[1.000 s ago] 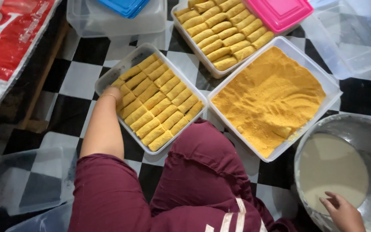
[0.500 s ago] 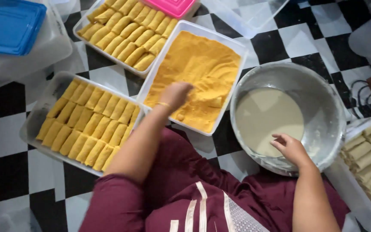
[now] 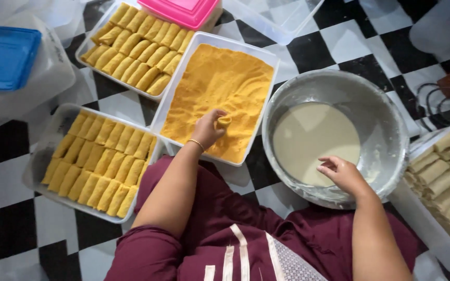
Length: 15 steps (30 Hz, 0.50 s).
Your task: Coating food rolls in liquid and powder and organizing them into plastic containers.
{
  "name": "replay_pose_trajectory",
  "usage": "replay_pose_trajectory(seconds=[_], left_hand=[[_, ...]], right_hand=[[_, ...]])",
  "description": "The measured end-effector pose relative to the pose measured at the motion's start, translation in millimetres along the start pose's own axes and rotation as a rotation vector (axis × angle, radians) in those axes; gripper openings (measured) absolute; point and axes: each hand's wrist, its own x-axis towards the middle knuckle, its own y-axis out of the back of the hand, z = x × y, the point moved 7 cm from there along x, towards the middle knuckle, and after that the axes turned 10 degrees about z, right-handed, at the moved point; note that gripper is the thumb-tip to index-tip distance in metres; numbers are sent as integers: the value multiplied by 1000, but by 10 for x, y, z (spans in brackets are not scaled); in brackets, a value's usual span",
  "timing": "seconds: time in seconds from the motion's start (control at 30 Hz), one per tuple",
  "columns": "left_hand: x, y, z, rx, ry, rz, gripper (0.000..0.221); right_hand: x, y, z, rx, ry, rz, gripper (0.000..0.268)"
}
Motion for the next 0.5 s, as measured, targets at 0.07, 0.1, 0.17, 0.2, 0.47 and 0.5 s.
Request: replay_pose_trajectory(seconds=[0.07,0.1,0.17,0.2,0.47,0.5], left_hand=[[-52,40,-32,-240,45,44,54],[-42,65,-28,-238,46,47,54],[-63,250,72,-491,-72,295,47],[-77,328,133,-496,-69,298,47],[-84,702,180,-690,-125,464,33],[-52,723,173,-686,-114,484,33]], right_hand=[[-6,-14,-32,-37,12,-15,46],[12,-44,-26,-35,15,-16,46],[20,-63,33,-57,7,-9,46],[17,-75,66,-64,8,-9,46],[151,-201,278,-162,17,-17,47],[180,-234,414,-172,36,-25,47]])
